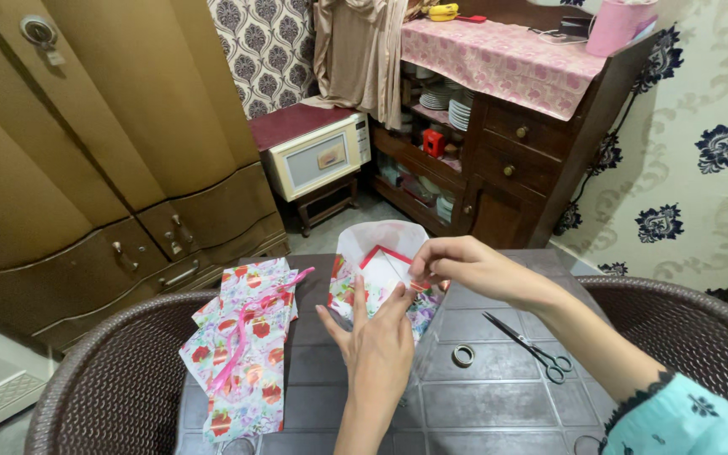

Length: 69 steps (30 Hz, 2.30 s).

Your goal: The person wraps a rectangular box with floral-patterned wrapping paper, folds the edges, and secures them with clear tape. They use scissors to cut the tape and trim excess paper, then fold the top flaps and add a pink ribbon bow.

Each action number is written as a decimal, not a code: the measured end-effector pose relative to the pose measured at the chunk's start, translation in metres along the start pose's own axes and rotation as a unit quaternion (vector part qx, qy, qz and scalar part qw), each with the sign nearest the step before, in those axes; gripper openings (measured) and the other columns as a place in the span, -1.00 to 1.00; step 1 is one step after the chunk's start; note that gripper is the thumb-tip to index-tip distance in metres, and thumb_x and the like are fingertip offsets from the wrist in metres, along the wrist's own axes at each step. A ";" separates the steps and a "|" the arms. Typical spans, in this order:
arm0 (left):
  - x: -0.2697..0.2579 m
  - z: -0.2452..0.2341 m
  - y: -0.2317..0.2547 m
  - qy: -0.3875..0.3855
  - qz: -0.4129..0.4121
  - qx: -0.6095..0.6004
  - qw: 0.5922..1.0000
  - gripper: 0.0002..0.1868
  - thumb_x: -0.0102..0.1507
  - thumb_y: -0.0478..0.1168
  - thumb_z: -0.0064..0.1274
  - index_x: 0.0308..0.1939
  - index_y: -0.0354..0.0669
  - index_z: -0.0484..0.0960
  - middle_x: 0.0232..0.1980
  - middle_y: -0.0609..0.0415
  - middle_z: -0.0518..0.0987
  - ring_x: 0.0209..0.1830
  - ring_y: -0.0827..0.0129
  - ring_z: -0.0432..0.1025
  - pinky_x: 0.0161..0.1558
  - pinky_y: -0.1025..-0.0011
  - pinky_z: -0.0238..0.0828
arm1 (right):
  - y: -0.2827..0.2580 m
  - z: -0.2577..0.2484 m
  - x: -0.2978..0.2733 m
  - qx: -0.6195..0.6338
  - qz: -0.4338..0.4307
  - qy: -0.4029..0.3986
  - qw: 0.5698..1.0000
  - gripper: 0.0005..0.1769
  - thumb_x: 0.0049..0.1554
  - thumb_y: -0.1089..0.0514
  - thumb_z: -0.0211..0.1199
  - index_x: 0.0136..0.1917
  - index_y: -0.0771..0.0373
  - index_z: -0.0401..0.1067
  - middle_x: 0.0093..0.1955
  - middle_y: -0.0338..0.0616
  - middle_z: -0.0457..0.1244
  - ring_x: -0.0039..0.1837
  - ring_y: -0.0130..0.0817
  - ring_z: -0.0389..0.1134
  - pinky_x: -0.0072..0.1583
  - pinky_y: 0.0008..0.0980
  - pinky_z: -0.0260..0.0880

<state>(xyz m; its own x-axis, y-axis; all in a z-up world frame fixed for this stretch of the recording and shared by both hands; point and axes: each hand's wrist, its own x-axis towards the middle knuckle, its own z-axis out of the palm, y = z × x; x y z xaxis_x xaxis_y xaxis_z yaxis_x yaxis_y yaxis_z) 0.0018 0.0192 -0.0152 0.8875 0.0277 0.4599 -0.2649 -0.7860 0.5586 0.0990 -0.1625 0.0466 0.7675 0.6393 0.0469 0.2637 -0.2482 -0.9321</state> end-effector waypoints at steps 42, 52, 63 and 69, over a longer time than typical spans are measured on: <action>-0.005 0.007 0.013 0.144 -0.064 0.037 0.987 -0.65 0.20 -0.14 0.08 0.01 -0.22 0.49 -0.15 0.15 0.75 0.40 0.13 0.22 0.31 -0.28 -0.24 | 0.022 -0.009 0.066 -0.317 -0.054 -0.101 0.941 -0.67 -0.02 -0.10 0.42 -0.08 0.13 0.63 -0.07 -0.09 0.25 0.01 -0.28 0.32 0.02 -0.32 0.38; -0.006 0.008 0.011 0.137 -0.052 0.034 0.989 -0.66 0.20 -0.15 0.08 0.00 -0.19 0.49 -0.15 0.14 0.75 0.38 0.16 0.23 0.28 -0.28 -0.22 | 0.013 0.002 0.063 -0.360 -0.046 -0.024 0.932 -0.66 -0.17 -0.03 0.54 -0.21 0.19 0.57 -0.03 -0.06 0.30 -0.01 -0.25 0.40 0.02 -0.26 0.44; -0.005 0.011 0.006 0.099 0.003 0.091 0.991 -0.62 0.22 -0.15 0.04 0.11 -0.12 0.61 -0.07 0.07 0.62 0.23 0.14 0.27 0.22 -0.25 -0.11 | 0.011 0.008 0.055 -0.269 -0.080 0.067 0.957 -0.70 -0.10 0.11 0.49 -0.22 0.25 0.40 -0.26 -0.17 0.39 -0.17 -0.34 0.49 -0.11 -0.33 0.48; 0.011 0.003 0.001 -0.039 0.036 0.172 0.984 -0.54 0.24 -0.12 -0.04 0.21 -0.14 0.55 0.03 0.01 0.44 0.18 0.10 0.26 0.27 -0.27 -0.10 | 0.009 0.010 0.030 -0.207 -0.047 0.103 0.972 -0.83 0.07 0.17 0.35 -0.11 0.26 0.42 -0.27 -0.17 0.35 -0.23 -0.41 0.41 -0.17 -0.35 0.43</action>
<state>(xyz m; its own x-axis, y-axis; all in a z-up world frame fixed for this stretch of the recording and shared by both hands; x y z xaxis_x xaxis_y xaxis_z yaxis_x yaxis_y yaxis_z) 0.0119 0.0171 -0.0116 0.9007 -0.0720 0.4285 -0.1966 -0.9469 0.2543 0.1189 -0.1382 0.0358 0.8184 0.5245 0.2348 0.5174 -0.4947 -0.6983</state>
